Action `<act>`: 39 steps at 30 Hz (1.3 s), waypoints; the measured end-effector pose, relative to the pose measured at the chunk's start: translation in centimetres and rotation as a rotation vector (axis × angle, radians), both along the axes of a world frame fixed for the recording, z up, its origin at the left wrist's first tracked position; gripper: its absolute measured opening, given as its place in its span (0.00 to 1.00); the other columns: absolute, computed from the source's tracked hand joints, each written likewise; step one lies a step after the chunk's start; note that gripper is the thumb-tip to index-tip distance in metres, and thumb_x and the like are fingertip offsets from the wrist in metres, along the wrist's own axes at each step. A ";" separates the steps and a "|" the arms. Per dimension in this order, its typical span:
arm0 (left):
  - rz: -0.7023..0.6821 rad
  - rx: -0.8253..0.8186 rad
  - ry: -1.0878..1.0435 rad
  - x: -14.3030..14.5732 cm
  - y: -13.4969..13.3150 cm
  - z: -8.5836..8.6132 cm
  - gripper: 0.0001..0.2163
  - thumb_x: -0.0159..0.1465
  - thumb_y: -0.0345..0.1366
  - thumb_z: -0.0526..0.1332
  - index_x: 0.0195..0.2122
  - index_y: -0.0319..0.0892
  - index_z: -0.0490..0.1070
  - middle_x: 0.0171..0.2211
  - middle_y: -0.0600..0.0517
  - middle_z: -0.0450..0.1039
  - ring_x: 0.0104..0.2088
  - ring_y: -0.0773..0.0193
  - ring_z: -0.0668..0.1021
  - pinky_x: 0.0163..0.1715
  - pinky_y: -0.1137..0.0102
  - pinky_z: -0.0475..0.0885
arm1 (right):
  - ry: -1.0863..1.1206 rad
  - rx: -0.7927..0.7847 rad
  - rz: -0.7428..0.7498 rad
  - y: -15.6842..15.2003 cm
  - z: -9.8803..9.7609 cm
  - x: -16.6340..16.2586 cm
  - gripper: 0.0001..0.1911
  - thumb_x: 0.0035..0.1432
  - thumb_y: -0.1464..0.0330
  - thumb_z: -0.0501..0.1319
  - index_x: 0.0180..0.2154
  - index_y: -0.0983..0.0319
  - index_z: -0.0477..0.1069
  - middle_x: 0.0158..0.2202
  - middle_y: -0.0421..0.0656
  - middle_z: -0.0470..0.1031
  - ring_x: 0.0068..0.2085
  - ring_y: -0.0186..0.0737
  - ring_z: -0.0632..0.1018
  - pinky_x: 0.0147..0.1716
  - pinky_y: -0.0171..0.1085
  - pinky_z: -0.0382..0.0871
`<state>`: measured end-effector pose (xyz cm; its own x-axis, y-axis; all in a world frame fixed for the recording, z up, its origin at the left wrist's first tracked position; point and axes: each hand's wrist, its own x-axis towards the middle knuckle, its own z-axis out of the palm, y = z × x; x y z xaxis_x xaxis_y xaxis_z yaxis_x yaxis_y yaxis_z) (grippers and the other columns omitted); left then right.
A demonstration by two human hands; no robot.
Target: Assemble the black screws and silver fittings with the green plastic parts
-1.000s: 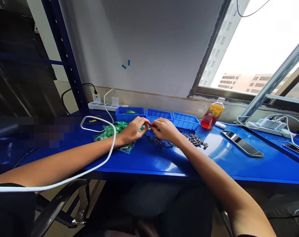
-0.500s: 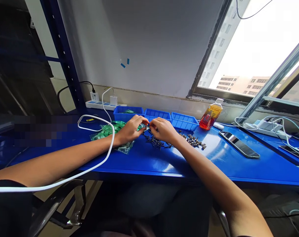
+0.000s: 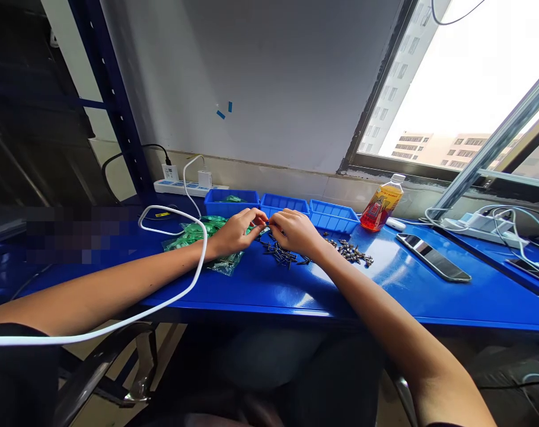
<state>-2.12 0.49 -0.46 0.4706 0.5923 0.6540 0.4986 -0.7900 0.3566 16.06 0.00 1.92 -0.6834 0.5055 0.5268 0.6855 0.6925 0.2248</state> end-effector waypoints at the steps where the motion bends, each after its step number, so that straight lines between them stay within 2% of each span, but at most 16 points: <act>1: 0.002 0.004 0.007 0.0 0.0 0.0 0.09 0.62 0.39 0.51 0.38 0.41 0.65 0.35 0.49 0.71 0.35 0.63 0.74 0.37 0.67 0.71 | 0.002 0.002 0.000 0.0 0.0 0.0 0.10 0.60 0.71 0.50 0.29 0.63 0.68 0.26 0.44 0.72 0.30 0.36 0.69 0.31 0.34 0.58; 8: 0.037 0.051 0.077 0.0 -0.4 0.4 0.10 0.60 0.42 0.53 0.34 0.41 0.66 0.32 0.50 0.71 0.38 0.60 0.73 0.40 0.66 0.69 | -0.032 0.007 -0.025 -0.5 0.4 -0.3 0.09 0.58 0.72 0.51 0.30 0.64 0.69 0.27 0.44 0.73 0.31 0.37 0.69 0.31 0.35 0.56; 16: 0.089 -0.064 0.079 0.1 -0.4 0.7 0.11 0.59 0.43 0.51 0.33 0.41 0.67 0.31 0.50 0.71 0.34 0.60 0.73 0.38 0.66 0.69 | -0.101 0.024 -0.046 -1.1 0.6 -0.9 0.10 0.58 0.72 0.51 0.35 0.63 0.71 0.29 0.44 0.74 0.34 0.38 0.70 0.31 0.36 0.54; 22: 0.089 -0.062 0.094 0.0 -0.5 0.8 0.11 0.58 0.43 0.52 0.33 0.42 0.68 0.30 0.51 0.72 0.34 0.60 0.74 0.38 0.66 0.69 | -0.054 0.018 -0.078 -0.8 0.5 -0.7 0.11 0.59 0.72 0.51 0.31 0.64 0.71 0.28 0.44 0.74 0.33 0.38 0.70 0.31 0.36 0.54; 29: 0.096 -0.041 0.097 -0.1 -0.3 0.8 0.13 0.58 0.45 0.52 0.34 0.41 0.68 0.29 0.50 0.73 0.33 0.60 0.74 0.38 0.66 0.68 | -0.007 -0.017 -0.021 -0.4 0.5 -0.3 0.10 0.58 0.72 0.52 0.28 0.63 0.70 0.26 0.42 0.73 0.31 0.36 0.70 0.32 0.34 0.56; 39: 0.072 -0.107 0.057 0.2 -0.5 0.7 0.13 0.59 0.45 0.53 0.32 0.41 0.71 0.29 0.51 0.73 0.32 0.62 0.74 0.36 0.68 0.69 | -0.009 -0.071 -0.064 -1.1 0.5 -0.4 0.09 0.54 0.74 0.51 0.31 0.63 0.70 0.29 0.44 0.74 0.32 0.38 0.70 0.32 0.35 0.56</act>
